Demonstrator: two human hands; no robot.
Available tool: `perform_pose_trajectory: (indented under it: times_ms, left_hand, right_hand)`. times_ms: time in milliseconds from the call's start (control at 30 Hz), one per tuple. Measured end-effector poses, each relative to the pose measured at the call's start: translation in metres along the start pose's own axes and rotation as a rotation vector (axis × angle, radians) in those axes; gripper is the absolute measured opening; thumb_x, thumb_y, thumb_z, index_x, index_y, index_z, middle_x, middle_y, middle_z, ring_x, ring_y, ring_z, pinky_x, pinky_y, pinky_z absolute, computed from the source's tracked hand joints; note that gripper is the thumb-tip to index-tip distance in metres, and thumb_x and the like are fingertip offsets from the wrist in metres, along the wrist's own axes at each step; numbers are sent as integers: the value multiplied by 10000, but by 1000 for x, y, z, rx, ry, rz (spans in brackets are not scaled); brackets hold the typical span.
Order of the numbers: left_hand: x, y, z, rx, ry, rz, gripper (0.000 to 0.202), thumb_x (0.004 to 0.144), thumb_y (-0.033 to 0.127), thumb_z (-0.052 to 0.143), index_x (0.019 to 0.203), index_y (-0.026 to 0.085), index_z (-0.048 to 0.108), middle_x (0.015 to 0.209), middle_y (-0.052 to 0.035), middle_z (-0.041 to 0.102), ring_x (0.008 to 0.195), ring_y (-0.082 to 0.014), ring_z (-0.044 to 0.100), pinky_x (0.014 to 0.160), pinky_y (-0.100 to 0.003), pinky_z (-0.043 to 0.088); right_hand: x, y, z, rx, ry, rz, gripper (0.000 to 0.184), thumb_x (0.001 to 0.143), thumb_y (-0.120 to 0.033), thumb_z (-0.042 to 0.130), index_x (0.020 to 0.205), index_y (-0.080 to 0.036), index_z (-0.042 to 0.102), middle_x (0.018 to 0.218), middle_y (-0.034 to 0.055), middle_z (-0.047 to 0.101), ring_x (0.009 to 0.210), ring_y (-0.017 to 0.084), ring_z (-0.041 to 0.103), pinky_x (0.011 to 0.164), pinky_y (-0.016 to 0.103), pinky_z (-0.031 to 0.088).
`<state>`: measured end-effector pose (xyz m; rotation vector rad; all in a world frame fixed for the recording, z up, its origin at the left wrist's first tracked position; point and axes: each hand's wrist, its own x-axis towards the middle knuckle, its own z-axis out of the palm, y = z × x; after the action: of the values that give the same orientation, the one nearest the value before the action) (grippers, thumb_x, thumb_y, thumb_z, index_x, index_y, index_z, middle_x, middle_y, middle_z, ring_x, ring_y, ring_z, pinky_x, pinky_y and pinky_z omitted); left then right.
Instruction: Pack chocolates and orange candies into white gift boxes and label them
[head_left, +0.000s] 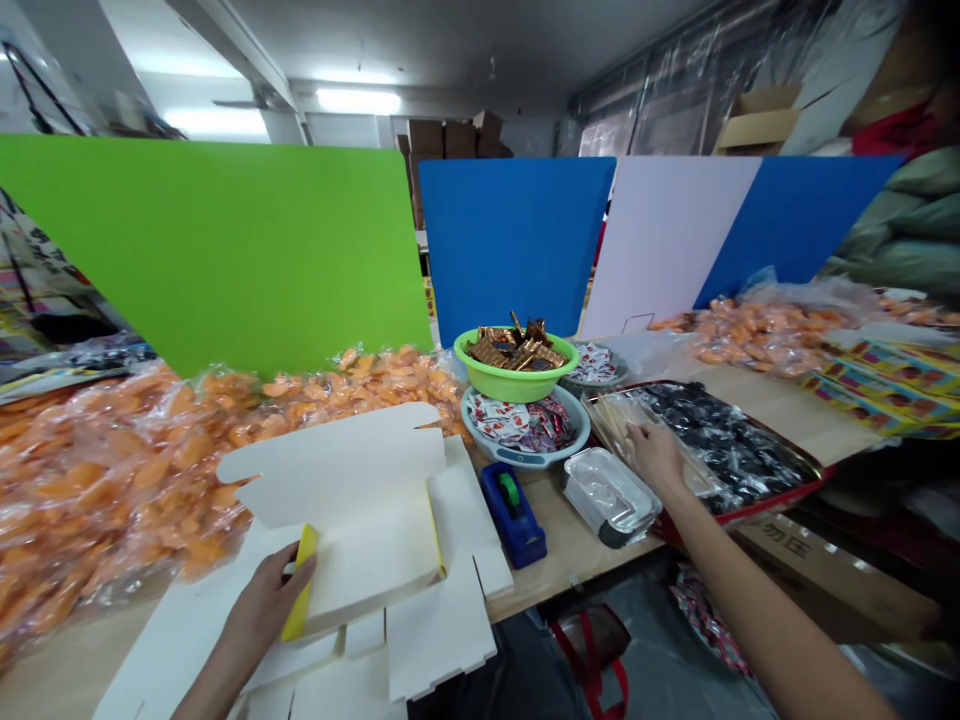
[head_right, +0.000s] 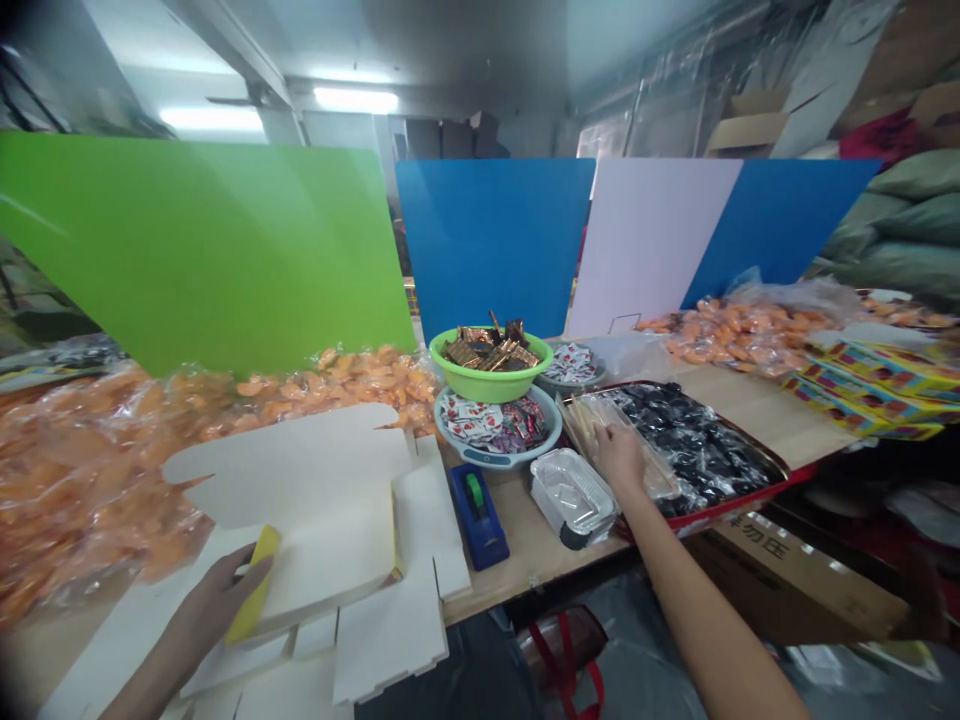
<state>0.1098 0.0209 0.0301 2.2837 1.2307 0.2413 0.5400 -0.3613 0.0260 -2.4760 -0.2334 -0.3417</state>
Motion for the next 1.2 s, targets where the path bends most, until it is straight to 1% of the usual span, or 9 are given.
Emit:
perform_pose_trajectory:
  times_ms: [200, 367, 467, 600, 767, 867, 1000, 1100, 1200]
  left_hand:
    - [-5, 1, 6, -51, -6, -46, 610, 798, 504, 354, 1238, 112, 509, 1198, -132, 604, 1001, -261, 612, 895, -355, 458]
    - [-11, 9, 13, -103, 85, -36, 549, 822, 460, 345, 1224, 130, 523, 1244, -108, 586, 1100, -254, 573, 933, -323, 442]
    - [-15, 16, 19, -140, 137, -28, 480, 817, 424, 386, 1185, 166, 556, 1200, -78, 620, 1082, -256, 579, 904, -335, 459]
    - [-18, 26, 27, -170, 140, -9, 478, 829, 373, 373, 1207, 137, 545, 1216, -98, 607, 1126, -245, 544, 933, -346, 433]
    - [-20, 29, 37, -213, 117, 41, 515, 859, 352, 323, 1281, 108, 488, 1227, -127, 584, 1137, -220, 529, 959, -336, 403]
    - [-23, 30, 37, -229, 113, 34, 501, 868, 356, 318, 1284, 137, 491, 1197, -116, 597, 1115, -217, 542, 951, -341, 406]
    - [-23, 33, 35, -246, 98, 5, 496, 869, 348, 311, 1286, 145, 487, 1219, -109, 581, 1151, -226, 519, 983, -362, 386]
    - [-19, 29, 35, -257, 90, -39, 508, 864, 344, 317, 1301, 132, 463, 1275, -118, 539, 1186, -235, 494, 1019, -382, 364]
    - [-17, 24, 36, -302, 122, -67, 572, 855, 405, 341, 1343, 112, 398, 1310, -150, 479, 1133, -247, 529, 983, -404, 411]
  right_hand:
    - [3, -10, -11, 173, 250, 31, 282, 835, -322, 356, 815, -142, 572, 880, 128, 613, 839, 234, 535, 768, 366, 376]
    - [-33, -66, -25, 536, 385, -115, 268, 885, -357, 328, 1011, -166, 467, 940, 80, 562, 845, 174, 553, 771, 311, 435]
    - [-88, -125, -19, 778, 148, -263, 240, 873, -394, 429, 999, -204, 506, 898, 55, 577, 800, 175, 558, 740, 310, 455]
    - [-170, -197, 19, 579, -449, -677, 235, 893, -220, 376, 1053, -244, 545, 980, 49, 639, 856, 177, 590, 740, 298, 459]
    - [-225, -241, 81, 400, -585, -844, 296, 755, 2, 406, 852, -202, 597, 731, 47, 640, 673, 191, 575, 582, 290, 396]
    - [-236, -250, 96, 333, -584, -878, 285, 738, 34, 425, 779, -196, 587, 716, 62, 635, 668, 201, 567, 574, 295, 370]
    - [-226, -246, 78, 209, -433, -984, 153, 807, -76, 520, 858, -200, 592, 883, 84, 646, 832, 239, 572, 695, 328, 378]
    - [-196, -216, 47, 110, -299, -910, 72, 866, -207, 519, 907, -204, 579, 926, 73, 631, 890, 247, 549, 751, 351, 363]
    - [-155, -160, 15, -99, -165, -671, 113, 888, -232, 480, 858, -175, 572, 894, 99, 616, 882, 263, 539, 718, 356, 351]
